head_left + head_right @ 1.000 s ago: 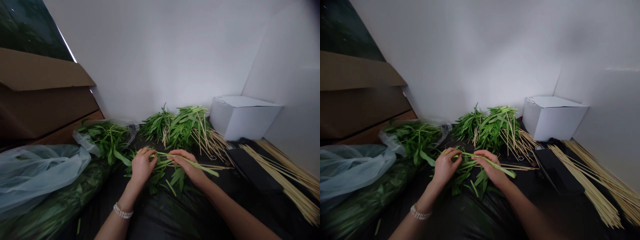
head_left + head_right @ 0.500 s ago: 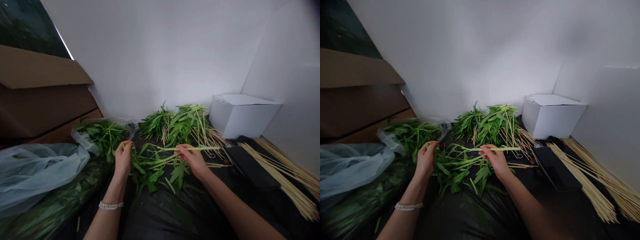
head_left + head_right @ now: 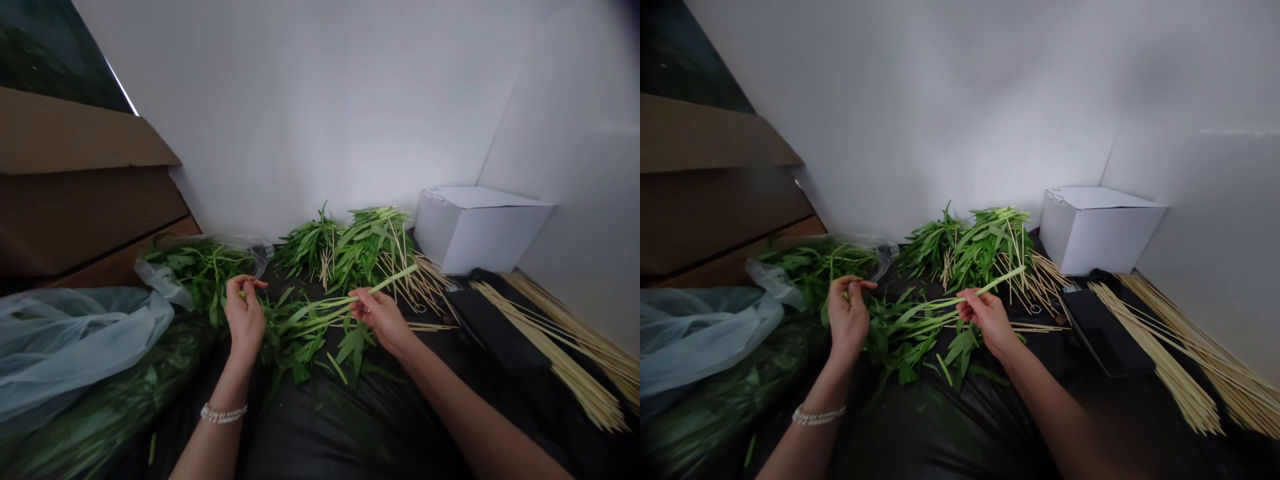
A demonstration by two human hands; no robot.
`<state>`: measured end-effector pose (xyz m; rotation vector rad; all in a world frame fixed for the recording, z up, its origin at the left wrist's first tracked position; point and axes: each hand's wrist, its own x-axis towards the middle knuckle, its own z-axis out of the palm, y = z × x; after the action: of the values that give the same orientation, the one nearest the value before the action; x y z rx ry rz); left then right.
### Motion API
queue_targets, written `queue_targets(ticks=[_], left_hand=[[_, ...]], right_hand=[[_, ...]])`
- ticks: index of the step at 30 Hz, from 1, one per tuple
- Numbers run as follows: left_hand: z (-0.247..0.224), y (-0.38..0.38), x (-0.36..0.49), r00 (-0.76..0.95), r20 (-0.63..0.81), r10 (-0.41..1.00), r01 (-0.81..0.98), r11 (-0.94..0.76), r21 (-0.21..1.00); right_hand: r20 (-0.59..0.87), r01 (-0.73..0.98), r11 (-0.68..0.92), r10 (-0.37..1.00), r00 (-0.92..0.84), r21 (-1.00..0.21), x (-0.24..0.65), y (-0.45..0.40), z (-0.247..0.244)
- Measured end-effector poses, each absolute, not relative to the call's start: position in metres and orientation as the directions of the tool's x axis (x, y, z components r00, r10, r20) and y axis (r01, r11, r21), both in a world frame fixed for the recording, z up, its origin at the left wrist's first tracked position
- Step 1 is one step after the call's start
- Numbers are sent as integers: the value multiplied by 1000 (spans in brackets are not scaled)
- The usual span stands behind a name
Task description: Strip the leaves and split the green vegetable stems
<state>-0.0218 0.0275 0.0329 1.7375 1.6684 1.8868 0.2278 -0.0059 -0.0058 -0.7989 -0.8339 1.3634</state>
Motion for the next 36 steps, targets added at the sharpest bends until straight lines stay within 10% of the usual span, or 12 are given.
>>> queue_targets(ticks=[17, 25, 36], left_hand=[[35, 13, -4, -17, 852, 523, 797, -508, 327], [27, 12, 5, 463, 626, 627, 723, -676, 142], [26, 12, 7, 553, 507, 661, 719, -686, 110]], right_hand=[[205, -178, 187, 974, -92, -966, 227, -12, -4], [354, 60, 370, 917, -185, -927, 225, -18, 3], [248, -26, 247, 959, -139, -969, 224, -16, 0]])
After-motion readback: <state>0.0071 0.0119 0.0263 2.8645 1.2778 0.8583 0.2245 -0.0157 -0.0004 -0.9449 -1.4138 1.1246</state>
